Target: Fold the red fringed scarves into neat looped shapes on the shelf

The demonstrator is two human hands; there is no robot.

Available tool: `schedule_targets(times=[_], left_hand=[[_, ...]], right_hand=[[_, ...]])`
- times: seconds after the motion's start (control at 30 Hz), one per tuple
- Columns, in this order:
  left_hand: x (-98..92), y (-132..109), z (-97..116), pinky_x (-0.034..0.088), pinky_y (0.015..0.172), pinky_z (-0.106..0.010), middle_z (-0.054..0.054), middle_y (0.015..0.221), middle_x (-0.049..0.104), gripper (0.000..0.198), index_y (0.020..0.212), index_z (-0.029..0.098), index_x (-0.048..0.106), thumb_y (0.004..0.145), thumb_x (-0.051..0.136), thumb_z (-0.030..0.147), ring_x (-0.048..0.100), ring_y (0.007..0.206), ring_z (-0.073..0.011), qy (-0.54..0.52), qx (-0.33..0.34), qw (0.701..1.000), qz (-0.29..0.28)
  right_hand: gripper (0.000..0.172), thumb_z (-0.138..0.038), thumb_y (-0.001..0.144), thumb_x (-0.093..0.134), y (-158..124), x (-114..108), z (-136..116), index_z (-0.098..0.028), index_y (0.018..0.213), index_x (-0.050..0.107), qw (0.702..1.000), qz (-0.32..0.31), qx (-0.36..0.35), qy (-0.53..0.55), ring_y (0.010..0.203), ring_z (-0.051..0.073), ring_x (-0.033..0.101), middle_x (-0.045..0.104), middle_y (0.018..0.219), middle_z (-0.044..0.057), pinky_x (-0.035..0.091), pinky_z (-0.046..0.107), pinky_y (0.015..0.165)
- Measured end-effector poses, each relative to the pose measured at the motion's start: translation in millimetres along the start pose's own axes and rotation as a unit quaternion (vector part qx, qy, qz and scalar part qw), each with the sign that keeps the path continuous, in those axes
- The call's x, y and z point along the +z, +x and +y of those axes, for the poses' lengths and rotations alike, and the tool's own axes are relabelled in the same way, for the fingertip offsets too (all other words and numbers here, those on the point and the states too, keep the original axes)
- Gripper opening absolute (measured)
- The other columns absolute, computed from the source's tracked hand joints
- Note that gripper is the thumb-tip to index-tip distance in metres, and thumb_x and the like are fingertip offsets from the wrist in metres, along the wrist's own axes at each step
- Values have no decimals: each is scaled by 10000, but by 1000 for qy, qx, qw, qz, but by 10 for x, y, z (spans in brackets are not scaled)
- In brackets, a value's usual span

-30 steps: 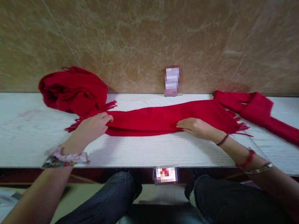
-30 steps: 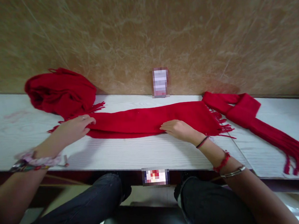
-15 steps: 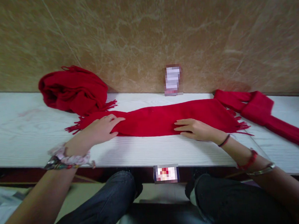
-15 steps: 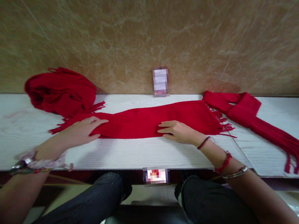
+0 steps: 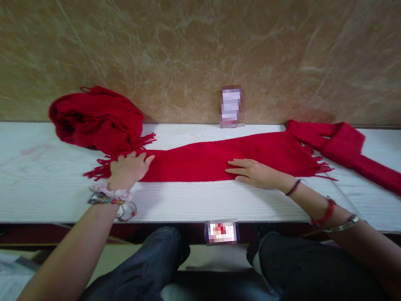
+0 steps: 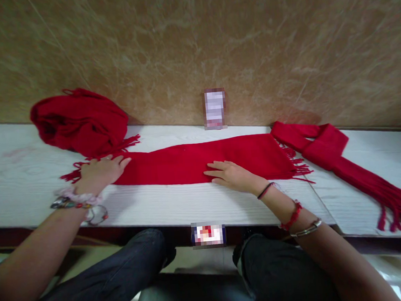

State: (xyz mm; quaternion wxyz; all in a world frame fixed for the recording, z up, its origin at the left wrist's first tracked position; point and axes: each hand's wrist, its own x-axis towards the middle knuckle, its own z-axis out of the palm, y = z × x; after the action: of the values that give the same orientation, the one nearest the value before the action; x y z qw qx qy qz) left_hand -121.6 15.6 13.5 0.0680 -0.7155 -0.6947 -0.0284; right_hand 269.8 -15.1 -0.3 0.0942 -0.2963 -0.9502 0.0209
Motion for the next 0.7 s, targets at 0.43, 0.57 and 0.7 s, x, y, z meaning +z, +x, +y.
schedule_targets(times=[0.43, 0.57, 0.7], left_hand=[[-214, 437, -183, 413, 834, -363, -114, 1077, 622, 300, 1038, 185, 640, 859, 423, 288, 548, 1054, -268, 41, 59, 997, -43], [-278, 392, -342, 401, 849, -359, -144, 1079, 585, 321, 1015, 114, 604, 884, 375, 298, 528, 1032, -252, 13, 31, 998, 47], [-178, 402, -473, 430, 742, -294, -98, 947, 638, 309, 1003, 109, 567, 882, 397, 337, 566, 845, -197, -72, 50, 996, 9]], right_hand=[[384, -286, 948, 376, -9, 37, -3, -206, 1297, 513, 1000, 22, 16, -14, 1282, 232, 405, 486, 1361, 109, 365, 454, 1046], [371, -266, 935, 407, -19, 89, -17, -203, 1279, 532, 998, 44, 39, -24, 1260, 247, 432, 511, 1337, 115, 369, 486, 1029], [353, -235, 923, 416, -25, 135, -63, -176, 1234, 571, 995, 70, 64, -36, 1216, 253, 478, 554, 1290, 119, 385, 488, 1010]])
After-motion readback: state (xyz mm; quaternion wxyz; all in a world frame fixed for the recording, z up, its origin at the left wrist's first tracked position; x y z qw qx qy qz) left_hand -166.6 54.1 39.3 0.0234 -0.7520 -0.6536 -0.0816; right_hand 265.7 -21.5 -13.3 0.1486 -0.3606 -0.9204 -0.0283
